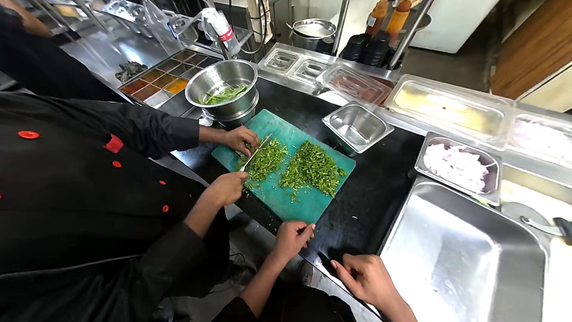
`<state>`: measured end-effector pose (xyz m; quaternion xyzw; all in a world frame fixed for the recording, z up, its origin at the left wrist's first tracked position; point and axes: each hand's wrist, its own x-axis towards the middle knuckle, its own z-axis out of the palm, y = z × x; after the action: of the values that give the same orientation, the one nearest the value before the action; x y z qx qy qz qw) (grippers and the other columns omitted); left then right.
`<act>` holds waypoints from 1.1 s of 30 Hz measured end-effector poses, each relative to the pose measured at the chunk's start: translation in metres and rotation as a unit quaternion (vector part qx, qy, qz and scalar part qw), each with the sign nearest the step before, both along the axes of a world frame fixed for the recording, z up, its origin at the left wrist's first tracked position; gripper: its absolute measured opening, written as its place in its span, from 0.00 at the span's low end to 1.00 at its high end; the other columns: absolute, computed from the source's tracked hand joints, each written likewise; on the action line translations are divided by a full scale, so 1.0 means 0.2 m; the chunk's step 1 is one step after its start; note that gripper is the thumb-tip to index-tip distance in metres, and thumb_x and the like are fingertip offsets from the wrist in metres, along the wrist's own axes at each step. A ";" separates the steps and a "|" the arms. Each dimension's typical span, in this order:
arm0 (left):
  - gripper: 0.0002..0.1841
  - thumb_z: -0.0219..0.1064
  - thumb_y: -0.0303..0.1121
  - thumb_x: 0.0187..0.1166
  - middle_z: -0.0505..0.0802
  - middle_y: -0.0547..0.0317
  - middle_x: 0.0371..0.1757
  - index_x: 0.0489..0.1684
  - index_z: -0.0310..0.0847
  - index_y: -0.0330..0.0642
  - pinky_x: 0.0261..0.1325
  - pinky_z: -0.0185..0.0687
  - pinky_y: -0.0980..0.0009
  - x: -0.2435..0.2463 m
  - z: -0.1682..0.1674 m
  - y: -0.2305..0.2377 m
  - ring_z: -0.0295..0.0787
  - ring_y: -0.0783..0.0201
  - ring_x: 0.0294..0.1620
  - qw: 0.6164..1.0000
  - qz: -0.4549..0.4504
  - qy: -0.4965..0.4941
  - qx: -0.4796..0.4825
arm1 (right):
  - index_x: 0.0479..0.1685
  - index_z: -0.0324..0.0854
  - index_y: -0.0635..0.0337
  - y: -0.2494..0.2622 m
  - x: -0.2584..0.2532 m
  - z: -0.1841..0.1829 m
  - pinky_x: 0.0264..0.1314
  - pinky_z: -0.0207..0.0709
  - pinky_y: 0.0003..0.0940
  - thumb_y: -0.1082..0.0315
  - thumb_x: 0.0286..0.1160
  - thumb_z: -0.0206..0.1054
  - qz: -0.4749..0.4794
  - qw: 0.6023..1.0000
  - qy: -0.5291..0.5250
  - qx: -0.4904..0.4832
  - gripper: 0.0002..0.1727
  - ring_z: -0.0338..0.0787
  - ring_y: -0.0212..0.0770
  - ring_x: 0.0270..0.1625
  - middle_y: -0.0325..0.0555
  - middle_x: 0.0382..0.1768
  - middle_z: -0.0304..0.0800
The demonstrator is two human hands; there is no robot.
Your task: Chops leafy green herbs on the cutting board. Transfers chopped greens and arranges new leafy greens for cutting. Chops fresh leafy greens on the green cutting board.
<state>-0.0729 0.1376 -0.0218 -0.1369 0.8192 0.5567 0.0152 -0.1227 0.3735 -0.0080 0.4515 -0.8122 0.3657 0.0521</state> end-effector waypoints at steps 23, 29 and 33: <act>0.21 0.62 0.44 0.87 0.92 0.62 0.26 0.30 0.91 0.37 0.35 0.87 0.77 0.00 -0.01 0.01 0.88 0.75 0.24 1.000 0.011 0.007 -0.002 | 0.07 0.66 0.50 0.00 0.00 0.00 0.12 0.56 0.34 0.47 0.82 0.57 0.002 1.000 0.002 0.002 0.30 0.68 0.33 0.09 0.35 0.04 0.62; 0.21 0.62 0.43 0.87 0.93 0.62 0.27 0.31 0.91 0.36 0.36 0.87 0.77 0.00 -0.01 0.01 0.88 0.75 0.25 1.000 0.009 0.002 -0.002 | 0.07 0.66 0.49 0.00 0.00 0.01 0.11 0.56 0.33 0.47 0.81 0.57 0.000 1.000 0.004 0.004 0.30 0.68 0.33 0.09 0.35 0.04 0.62; 0.21 0.61 0.44 0.88 0.93 0.61 0.28 0.32 0.91 0.36 0.36 0.87 0.76 0.00 0.00 0.01 0.88 0.74 0.25 1.000 0.006 -0.002 0.000 | 0.07 0.66 0.49 0.00 0.00 0.00 0.12 0.56 0.33 0.47 0.81 0.57 0.000 1.000 0.001 0.001 0.30 0.68 0.33 0.09 0.35 0.04 0.62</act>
<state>-0.0733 0.1388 -0.0226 -0.1428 0.8185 0.5564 0.0136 -0.1224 0.3736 -0.0071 0.4524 -0.8125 0.3639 0.0525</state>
